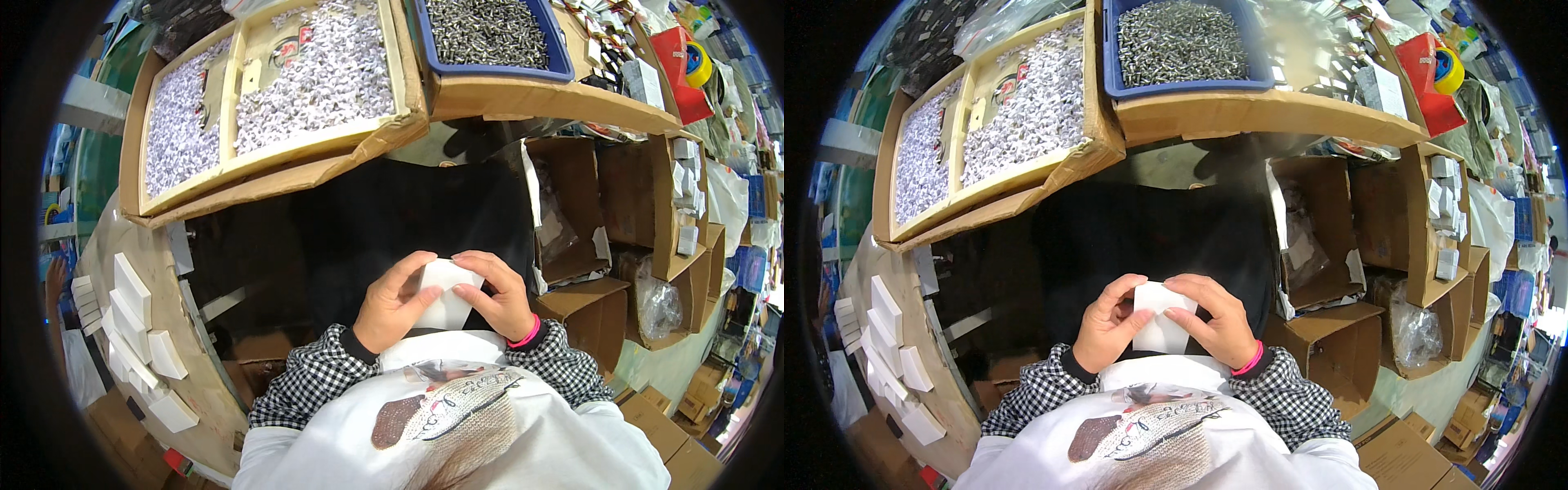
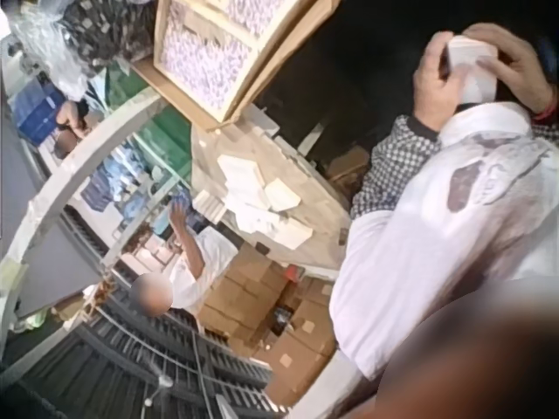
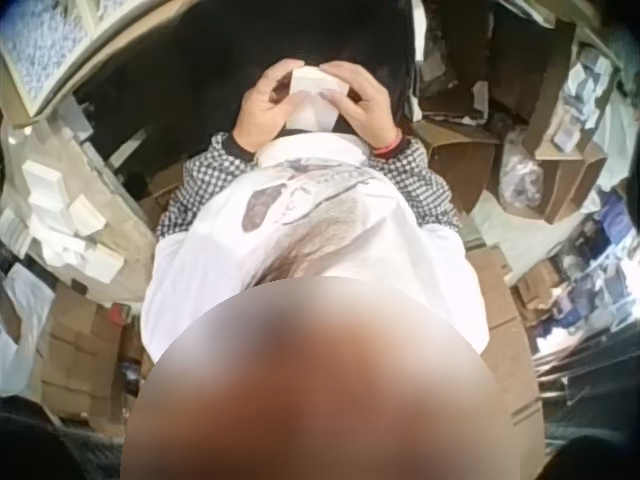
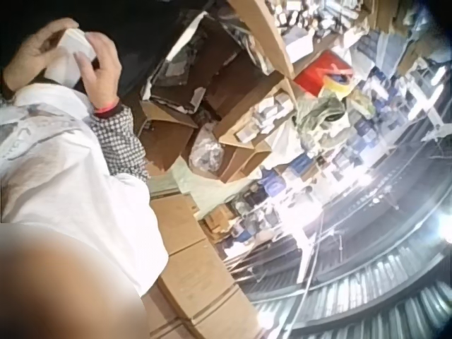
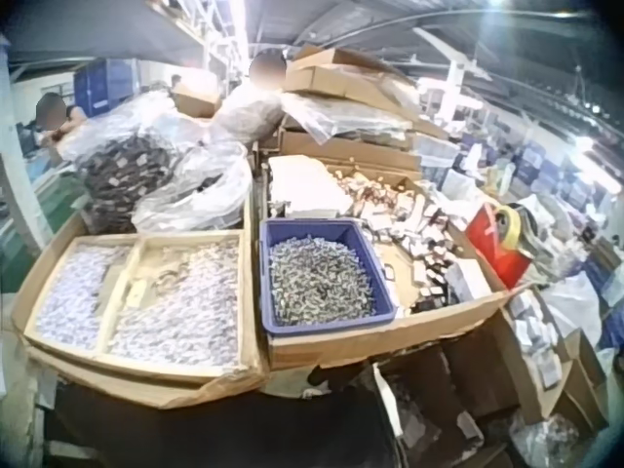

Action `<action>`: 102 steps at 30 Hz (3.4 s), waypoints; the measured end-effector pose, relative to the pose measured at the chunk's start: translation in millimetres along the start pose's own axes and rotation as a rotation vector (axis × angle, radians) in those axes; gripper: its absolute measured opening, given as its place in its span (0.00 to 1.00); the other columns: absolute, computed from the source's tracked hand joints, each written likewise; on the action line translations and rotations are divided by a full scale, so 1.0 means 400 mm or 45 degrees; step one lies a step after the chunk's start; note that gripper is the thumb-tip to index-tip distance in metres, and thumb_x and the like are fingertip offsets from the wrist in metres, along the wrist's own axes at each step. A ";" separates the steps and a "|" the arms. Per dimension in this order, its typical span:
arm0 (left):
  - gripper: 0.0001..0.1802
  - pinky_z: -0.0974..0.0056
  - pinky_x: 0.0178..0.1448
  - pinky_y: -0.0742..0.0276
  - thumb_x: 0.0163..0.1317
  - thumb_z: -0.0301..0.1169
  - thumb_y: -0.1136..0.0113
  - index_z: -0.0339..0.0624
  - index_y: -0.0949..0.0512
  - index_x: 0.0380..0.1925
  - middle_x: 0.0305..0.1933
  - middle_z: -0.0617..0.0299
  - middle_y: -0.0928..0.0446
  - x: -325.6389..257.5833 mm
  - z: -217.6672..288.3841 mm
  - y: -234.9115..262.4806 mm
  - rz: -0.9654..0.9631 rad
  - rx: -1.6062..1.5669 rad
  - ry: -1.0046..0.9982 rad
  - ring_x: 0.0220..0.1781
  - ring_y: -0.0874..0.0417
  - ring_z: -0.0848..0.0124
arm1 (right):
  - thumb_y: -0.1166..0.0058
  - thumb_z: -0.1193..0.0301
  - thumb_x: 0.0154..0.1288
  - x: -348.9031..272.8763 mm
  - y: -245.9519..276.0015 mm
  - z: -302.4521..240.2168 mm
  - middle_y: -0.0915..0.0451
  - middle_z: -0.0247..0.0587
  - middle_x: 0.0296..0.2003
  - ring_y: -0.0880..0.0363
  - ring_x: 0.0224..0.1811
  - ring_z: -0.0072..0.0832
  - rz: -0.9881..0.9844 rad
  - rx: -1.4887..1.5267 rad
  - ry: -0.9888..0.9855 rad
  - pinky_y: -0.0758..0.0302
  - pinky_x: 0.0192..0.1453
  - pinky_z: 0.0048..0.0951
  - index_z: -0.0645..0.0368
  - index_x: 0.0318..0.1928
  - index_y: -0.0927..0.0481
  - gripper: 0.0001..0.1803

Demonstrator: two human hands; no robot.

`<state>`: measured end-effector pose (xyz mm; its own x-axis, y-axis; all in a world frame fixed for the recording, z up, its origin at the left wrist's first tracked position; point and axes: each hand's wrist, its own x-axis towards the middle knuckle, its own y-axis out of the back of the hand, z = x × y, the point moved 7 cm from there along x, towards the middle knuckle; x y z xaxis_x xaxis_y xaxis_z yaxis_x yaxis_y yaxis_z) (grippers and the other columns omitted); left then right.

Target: The person repeatedly picks small white rectangular components from a tray, places them into a white paper sleeve, folds the sleeve closed, and sets the finished unit aside. The person also uses a red tape dispenser to apply tape to the sleeves. The process is repeated multiple times in a consistent sequence.

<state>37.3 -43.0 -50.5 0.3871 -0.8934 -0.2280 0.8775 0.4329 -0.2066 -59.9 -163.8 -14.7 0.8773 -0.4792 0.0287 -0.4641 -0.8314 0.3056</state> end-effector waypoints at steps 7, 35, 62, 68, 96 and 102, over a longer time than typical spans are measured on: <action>0.22 0.69 0.53 0.23 0.62 0.23 0.41 0.42 0.28 0.57 0.52 0.55 0.24 -0.002 -0.003 0.020 0.090 0.078 -0.131 0.50 0.21 0.71 | 0.38 0.76 0.56 0.003 -0.001 0.008 0.20 0.46 0.46 0.22 0.50 0.36 -0.052 0.045 -0.025 0.26 0.54 0.30 0.62 0.48 0.21 0.18; 0.09 0.64 0.57 0.27 0.62 0.18 0.46 0.37 0.26 0.42 0.53 0.45 0.24 0.041 0.059 -0.053 -0.020 0.011 -0.241 0.54 0.22 0.64 | 0.43 0.76 0.61 0.037 0.154 -0.053 0.17 0.46 0.39 0.20 0.41 0.29 0.163 -0.028 0.079 0.24 0.47 0.27 0.65 0.38 0.17 0.06; 0.09 0.64 0.57 0.27 0.62 0.20 0.44 0.41 0.28 0.42 0.51 0.49 0.22 0.046 0.019 -0.036 0.122 0.033 -0.097 0.52 0.22 0.66 | 0.43 0.62 0.64 0.202 0.945 -0.142 0.23 0.31 0.33 0.32 0.36 0.17 1.321 0.287 -0.024 0.37 0.43 0.21 0.66 0.38 0.19 0.16; 0.09 0.64 0.56 0.27 0.62 0.20 0.44 0.41 0.28 0.42 0.51 0.49 0.22 0.042 0.012 -0.035 0.125 0.005 -0.077 0.51 0.22 0.66 | 0.42 0.62 0.63 0.169 0.893 -0.075 0.25 0.24 0.30 0.33 0.28 0.12 1.276 0.494 -0.164 0.37 0.28 0.14 0.57 0.38 0.19 0.12; 0.14 0.61 0.59 0.28 0.59 0.17 0.43 0.40 0.29 0.43 0.52 0.47 0.24 0.045 0.029 -0.047 0.072 0.049 -0.075 0.54 0.23 0.64 | 0.42 0.66 0.64 0.211 0.826 0.058 0.21 0.34 0.35 0.24 0.34 0.22 1.347 1.000 0.245 0.29 0.41 0.21 0.63 0.46 0.23 0.15; 0.14 0.63 0.58 0.28 0.56 0.17 0.40 0.37 0.27 0.42 0.51 0.47 0.23 0.042 0.064 -0.037 0.151 0.207 -0.110 0.53 0.22 0.63 | 0.44 0.70 0.65 0.129 0.749 0.011 0.24 0.31 0.32 0.27 0.32 0.18 1.260 0.947 0.342 0.30 0.38 0.20 0.65 0.45 0.23 0.12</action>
<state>38.3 -67.5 -26.8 0.5067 -0.8475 -0.1579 0.8559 0.5165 -0.0254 -154.2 -438.9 74.4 0.0735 -0.9850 0.1564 -0.8139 -0.1499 -0.5613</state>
